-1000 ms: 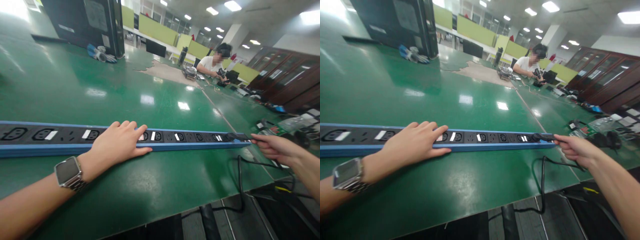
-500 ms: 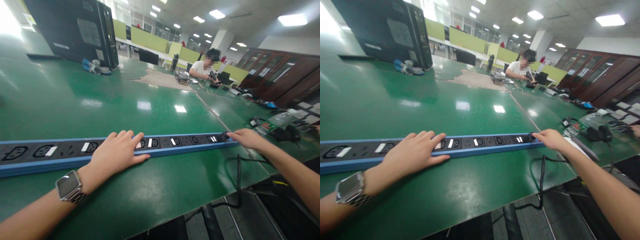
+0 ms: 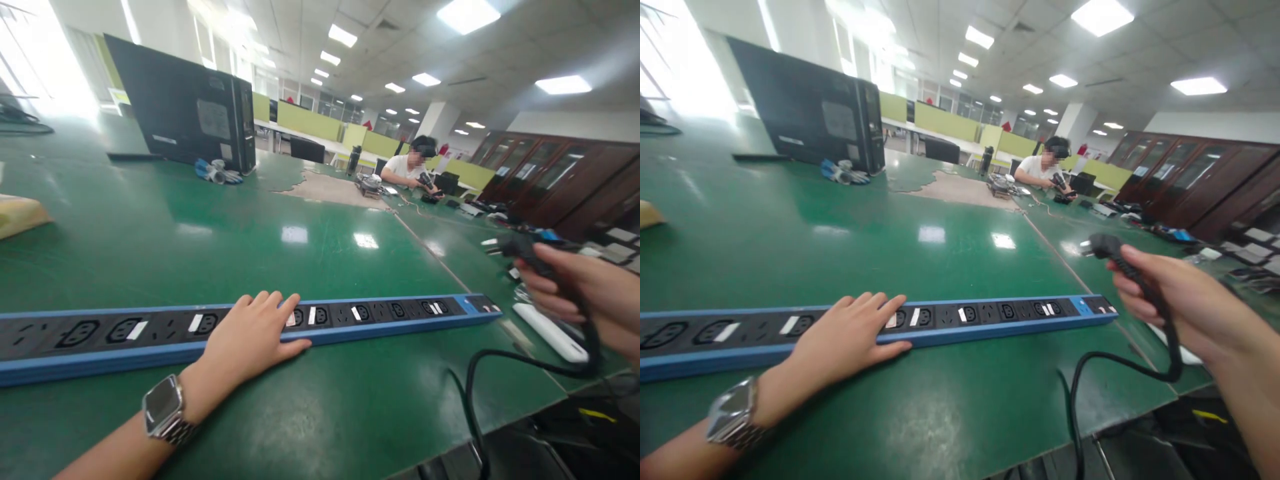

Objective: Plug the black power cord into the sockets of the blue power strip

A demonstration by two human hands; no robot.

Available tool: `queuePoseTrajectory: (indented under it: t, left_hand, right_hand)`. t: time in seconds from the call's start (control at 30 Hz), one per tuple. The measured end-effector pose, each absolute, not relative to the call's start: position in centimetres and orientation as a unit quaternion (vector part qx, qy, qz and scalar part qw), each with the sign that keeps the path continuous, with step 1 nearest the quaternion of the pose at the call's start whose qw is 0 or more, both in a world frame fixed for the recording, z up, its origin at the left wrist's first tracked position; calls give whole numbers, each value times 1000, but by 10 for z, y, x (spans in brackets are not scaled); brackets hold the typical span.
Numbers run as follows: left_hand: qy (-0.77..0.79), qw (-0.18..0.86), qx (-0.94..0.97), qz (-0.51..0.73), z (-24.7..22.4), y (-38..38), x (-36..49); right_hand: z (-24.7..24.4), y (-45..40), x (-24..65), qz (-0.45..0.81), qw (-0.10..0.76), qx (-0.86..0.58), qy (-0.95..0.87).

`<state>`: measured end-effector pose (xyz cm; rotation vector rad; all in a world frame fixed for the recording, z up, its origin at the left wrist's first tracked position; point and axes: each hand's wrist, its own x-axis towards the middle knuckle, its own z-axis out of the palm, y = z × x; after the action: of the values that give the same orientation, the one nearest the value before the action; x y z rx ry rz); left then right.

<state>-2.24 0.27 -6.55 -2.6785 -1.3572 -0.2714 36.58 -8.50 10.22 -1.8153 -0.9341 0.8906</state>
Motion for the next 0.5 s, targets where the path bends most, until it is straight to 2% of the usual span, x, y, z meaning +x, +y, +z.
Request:
queuePoseTrajectory:
  t: [0.07, 0.17, 0.33, 0.5]
  left_hand:
    - [-449, 59, -884, -121, -63, 0, -23]
    - [-397, 25, -895, -200, -56, -12, -13]
    - [-194, -204, -936, -211, -59, -51, 58]
    - [-107, -328, -926, -153, -78, -94, 176]
  right_hand:
    - [97, -88, 330, 396, 428, -704, -405]
    - [99, -92, 290, 385, 486, -646, -446]
    - [106, -82, 254, 394, 516, -570, -504]
    - [104, -60, 230, 412, 501, -554, -522]
